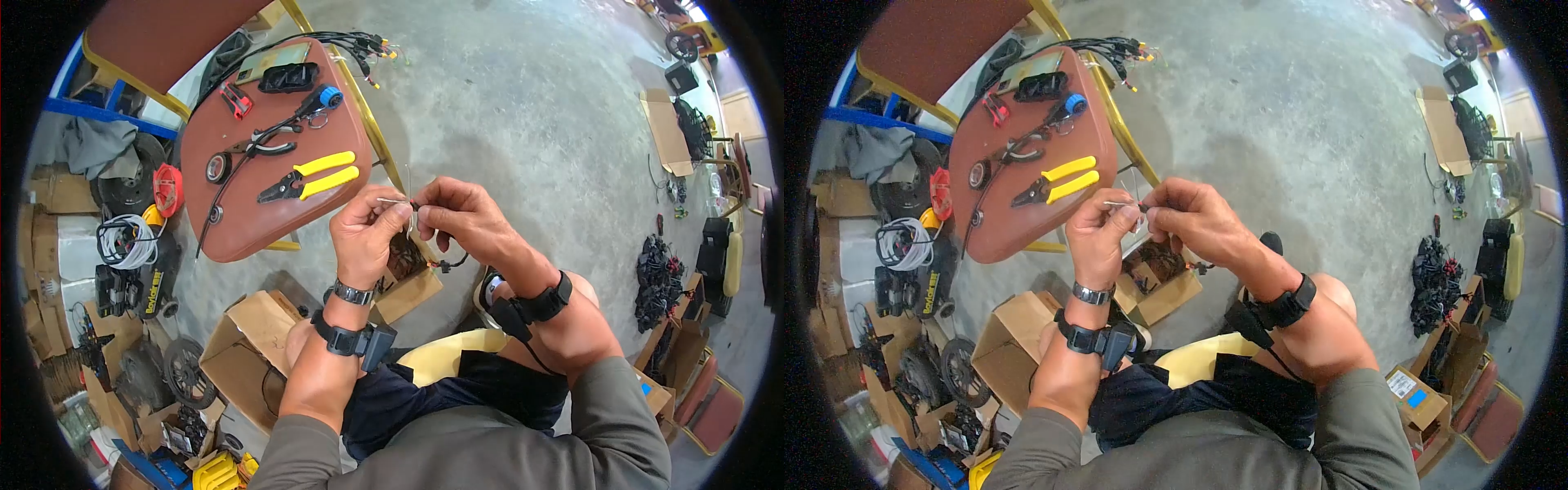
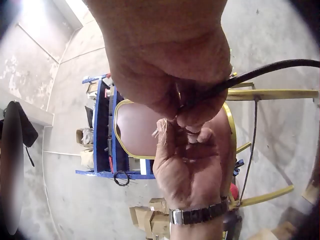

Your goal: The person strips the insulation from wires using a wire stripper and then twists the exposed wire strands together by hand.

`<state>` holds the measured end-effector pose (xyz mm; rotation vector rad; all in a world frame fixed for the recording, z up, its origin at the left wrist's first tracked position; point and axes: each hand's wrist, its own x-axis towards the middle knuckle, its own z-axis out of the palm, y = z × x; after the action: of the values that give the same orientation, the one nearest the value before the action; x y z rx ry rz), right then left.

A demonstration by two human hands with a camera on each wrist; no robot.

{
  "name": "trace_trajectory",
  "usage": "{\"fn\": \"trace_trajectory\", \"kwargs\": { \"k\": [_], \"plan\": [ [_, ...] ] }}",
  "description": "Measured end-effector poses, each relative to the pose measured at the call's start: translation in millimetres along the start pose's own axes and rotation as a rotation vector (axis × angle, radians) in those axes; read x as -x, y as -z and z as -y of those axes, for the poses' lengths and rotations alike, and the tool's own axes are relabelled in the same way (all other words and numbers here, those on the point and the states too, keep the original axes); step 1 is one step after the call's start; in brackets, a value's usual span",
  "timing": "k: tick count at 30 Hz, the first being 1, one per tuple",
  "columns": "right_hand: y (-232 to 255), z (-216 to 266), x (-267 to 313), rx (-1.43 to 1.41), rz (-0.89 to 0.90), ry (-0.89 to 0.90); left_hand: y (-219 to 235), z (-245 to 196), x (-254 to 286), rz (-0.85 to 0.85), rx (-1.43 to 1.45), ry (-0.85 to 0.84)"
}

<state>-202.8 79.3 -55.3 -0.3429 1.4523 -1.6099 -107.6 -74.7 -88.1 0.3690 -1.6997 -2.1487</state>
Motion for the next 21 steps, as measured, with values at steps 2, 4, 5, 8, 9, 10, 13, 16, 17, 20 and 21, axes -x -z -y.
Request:
{"fn": "trace_trajectory", "kwargs": {
  "k": [2,4,5,8,9,10,13,16,17,20,21],
  "plan": [
    [1.1,1.9,0.3,0.037,0.015,-0.025,0.2,-3.2,0.5,0.022,-0.029,-0.033],
    [0.7,4.4,1.6,0.026,0.032,-0.044,0.0,-5.3,0.0,0.036,-0.057,-0.060],
    [0.9,5.3,2.5,0.022,0.040,-0.056,-0.1,-5.6,-0.1,0.039,-0.071,-0.070],
    [3.2,6.4,3.4,0.086,0.056,-0.082,2.2,-7.2,-1.7,0.074,-0.188,-0.131],
    [3.8,6.5,4.6,0.094,0.062,-0.097,4.1,-7.7,-1.5,0.091,-0.241,-0.155],
    [4.0,7.1,6.2,0.101,0.067,-0.111,5.9,-8.5,0.8,0.111,-0.267,-0.159],
    [6.0,7.3,4.1,0.052,0.083,-0.098,3.9,-13.2,-2.6,0.115,-0.274,-0.178],
    [5.8,2.6,3.1,-0.027,0.062,-0.070,-4.7,-10.5,0.1,-0.004,-0.130,-0.114],
    [4.9,1.5,2.8,-0.053,0.049,-0.061,-4.9,-7.3,0.6,-0.047,-0.076,-0.089],
    [4.3,0.7,2.0,-0.038,0.025,-0.042,-2.0,-2.2,0.1,-0.080,-0.008,-0.081],
    [4.2,-1.2,1.5,-0.033,0.019,-0.026,-0.7,-1.7,-0.1,-0.074,0.000,-0.088]
  ]
}}
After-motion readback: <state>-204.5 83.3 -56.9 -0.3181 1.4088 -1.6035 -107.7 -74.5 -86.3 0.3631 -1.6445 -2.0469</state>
